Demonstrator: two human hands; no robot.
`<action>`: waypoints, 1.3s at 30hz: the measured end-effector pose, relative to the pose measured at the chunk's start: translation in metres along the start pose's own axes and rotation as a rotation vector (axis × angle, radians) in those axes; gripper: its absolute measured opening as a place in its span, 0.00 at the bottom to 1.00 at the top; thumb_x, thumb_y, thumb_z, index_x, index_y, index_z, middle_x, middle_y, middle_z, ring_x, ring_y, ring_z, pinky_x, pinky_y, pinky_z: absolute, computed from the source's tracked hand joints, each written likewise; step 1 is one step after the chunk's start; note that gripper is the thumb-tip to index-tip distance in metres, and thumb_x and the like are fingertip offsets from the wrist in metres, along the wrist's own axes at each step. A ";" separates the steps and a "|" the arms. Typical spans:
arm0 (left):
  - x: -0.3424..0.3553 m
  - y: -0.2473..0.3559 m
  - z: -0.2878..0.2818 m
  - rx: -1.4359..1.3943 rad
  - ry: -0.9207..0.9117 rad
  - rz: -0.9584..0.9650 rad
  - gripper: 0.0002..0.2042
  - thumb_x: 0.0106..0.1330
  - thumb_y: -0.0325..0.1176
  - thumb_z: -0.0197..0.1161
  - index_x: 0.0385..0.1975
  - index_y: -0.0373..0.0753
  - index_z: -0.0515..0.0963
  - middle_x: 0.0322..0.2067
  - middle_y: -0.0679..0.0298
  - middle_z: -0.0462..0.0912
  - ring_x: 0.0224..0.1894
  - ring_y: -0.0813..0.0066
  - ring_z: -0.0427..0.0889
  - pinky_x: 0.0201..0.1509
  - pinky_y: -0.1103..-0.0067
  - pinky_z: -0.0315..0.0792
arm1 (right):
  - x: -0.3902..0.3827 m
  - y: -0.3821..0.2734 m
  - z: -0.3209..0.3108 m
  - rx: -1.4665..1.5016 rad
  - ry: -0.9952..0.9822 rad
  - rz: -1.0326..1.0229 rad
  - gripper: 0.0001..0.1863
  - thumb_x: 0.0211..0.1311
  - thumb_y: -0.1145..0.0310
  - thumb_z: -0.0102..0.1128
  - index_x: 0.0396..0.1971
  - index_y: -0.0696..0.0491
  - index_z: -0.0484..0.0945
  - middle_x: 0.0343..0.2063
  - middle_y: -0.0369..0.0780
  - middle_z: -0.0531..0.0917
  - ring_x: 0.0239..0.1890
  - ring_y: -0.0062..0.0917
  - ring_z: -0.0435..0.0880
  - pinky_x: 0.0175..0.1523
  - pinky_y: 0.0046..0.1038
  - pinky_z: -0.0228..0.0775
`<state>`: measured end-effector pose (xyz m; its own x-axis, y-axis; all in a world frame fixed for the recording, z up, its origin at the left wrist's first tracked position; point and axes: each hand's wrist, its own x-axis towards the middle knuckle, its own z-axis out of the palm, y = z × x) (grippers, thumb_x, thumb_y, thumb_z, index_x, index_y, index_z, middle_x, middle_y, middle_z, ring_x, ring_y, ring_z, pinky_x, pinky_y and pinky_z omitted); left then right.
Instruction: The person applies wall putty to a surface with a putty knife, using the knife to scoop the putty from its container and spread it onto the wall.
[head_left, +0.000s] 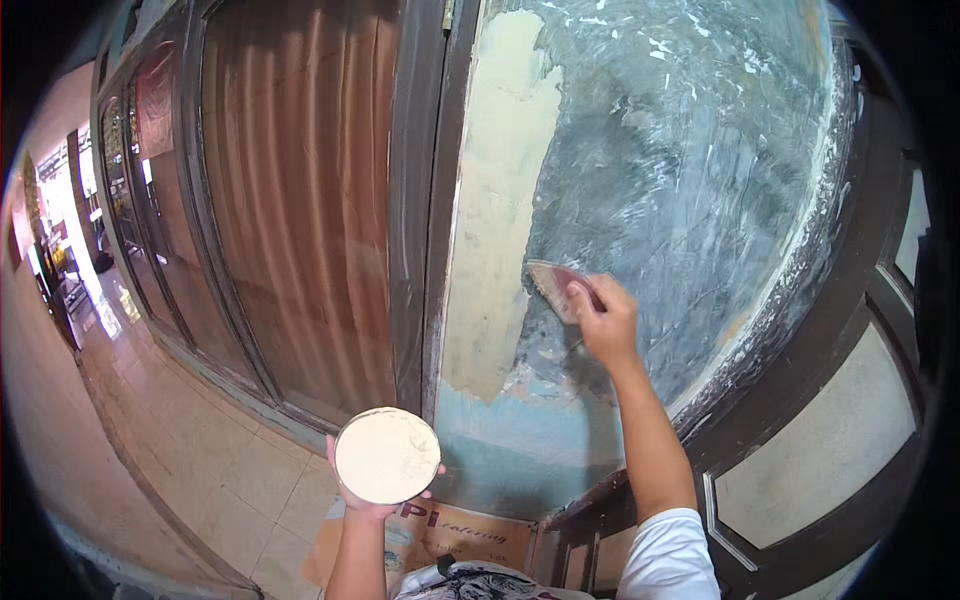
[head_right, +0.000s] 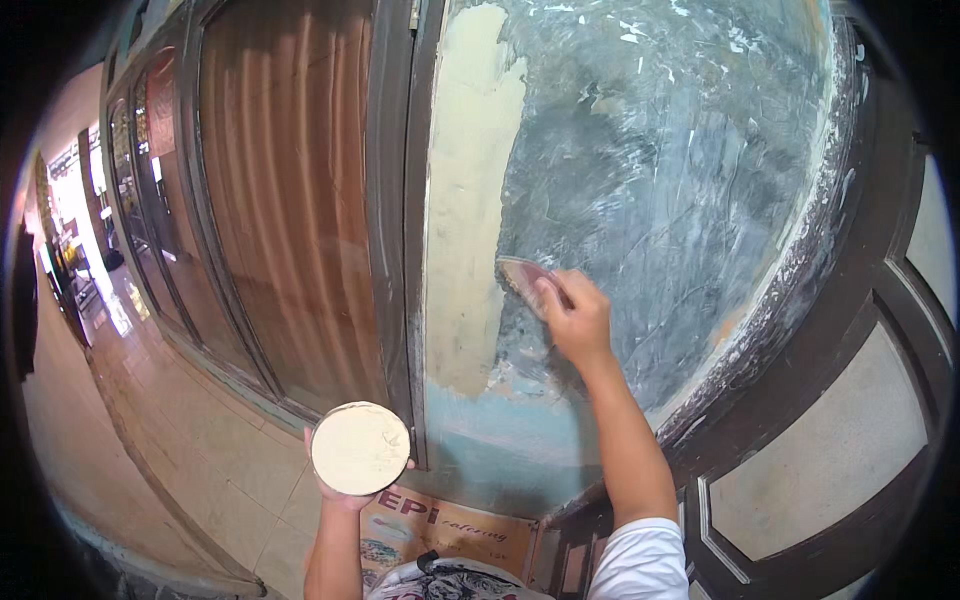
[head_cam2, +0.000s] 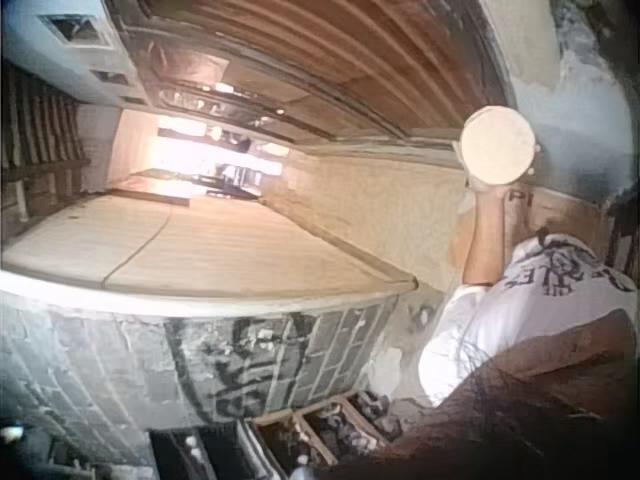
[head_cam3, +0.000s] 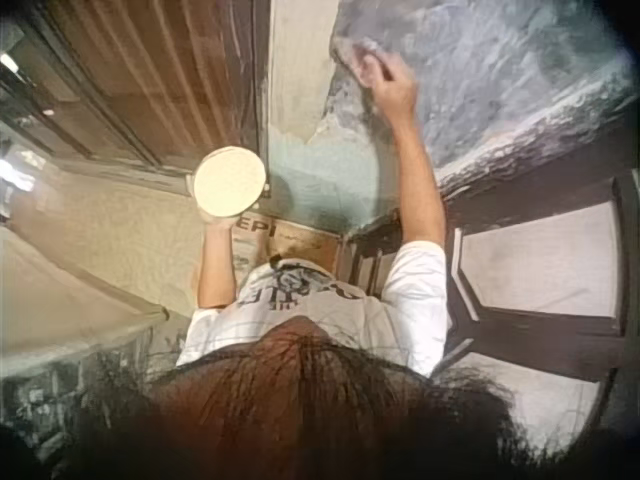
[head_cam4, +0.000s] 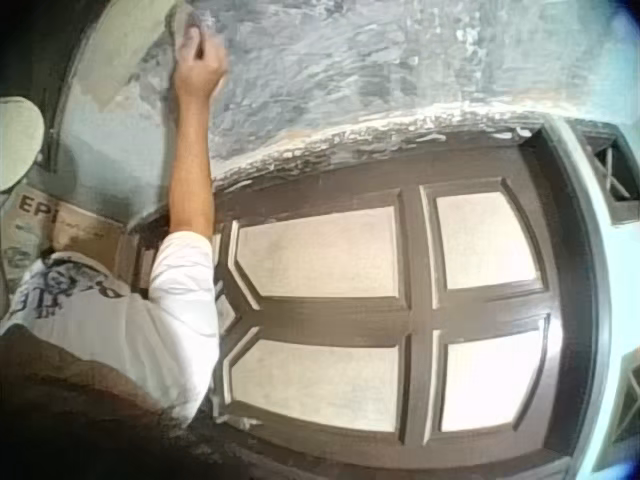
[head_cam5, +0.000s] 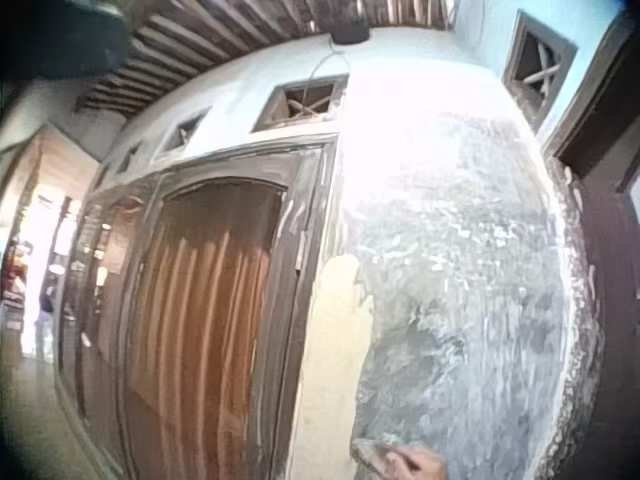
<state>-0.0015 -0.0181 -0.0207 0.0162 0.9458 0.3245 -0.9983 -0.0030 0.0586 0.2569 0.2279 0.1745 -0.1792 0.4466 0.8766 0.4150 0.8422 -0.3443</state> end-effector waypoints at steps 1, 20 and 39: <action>0.000 0.000 -0.004 0.054 -0.009 -0.002 0.53 0.63 0.82 0.45 0.75 0.42 0.64 0.70 0.39 0.69 0.59 0.13 0.73 0.57 0.28 0.73 | -0.013 0.008 0.004 -0.017 -0.073 -0.092 0.08 0.65 0.65 0.70 0.35 0.54 0.87 0.32 0.44 0.87 0.35 0.44 0.86 0.38 0.40 0.78; 0.010 0.006 -0.009 0.000 -0.042 -0.041 0.52 0.62 0.81 0.49 0.77 0.46 0.59 0.71 0.36 0.64 0.60 0.06 0.67 0.43 0.30 0.81 | -0.094 0.058 0.040 -0.476 -0.818 -0.244 0.06 0.65 0.62 0.68 0.37 0.46 0.89 0.34 0.40 0.88 0.37 0.41 0.88 0.43 0.43 0.80; -0.003 0.012 -0.001 0.078 0.010 0.010 0.50 0.63 0.81 0.46 0.75 0.46 0.64 0.69 0.41 0.70 0.61 0.19 0.74 0.44 0.31 0.81 | -0.031 0.019 0.024 -0.086 -0.087 -0.067 0.09 0.65 0.61 0.69 0.36 0.51 0.88 0.31 0.39 0.86 0.34 0.41 0.85 0.39 0.42 0.77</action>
<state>-0.0137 -0.0202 -0.0222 0.0053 0.9487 0.3160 -0.9910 -0.0374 0.1288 0.2485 0.2373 0.1322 -0.2840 0.4181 0.8629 0.4740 0.8435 -0.2527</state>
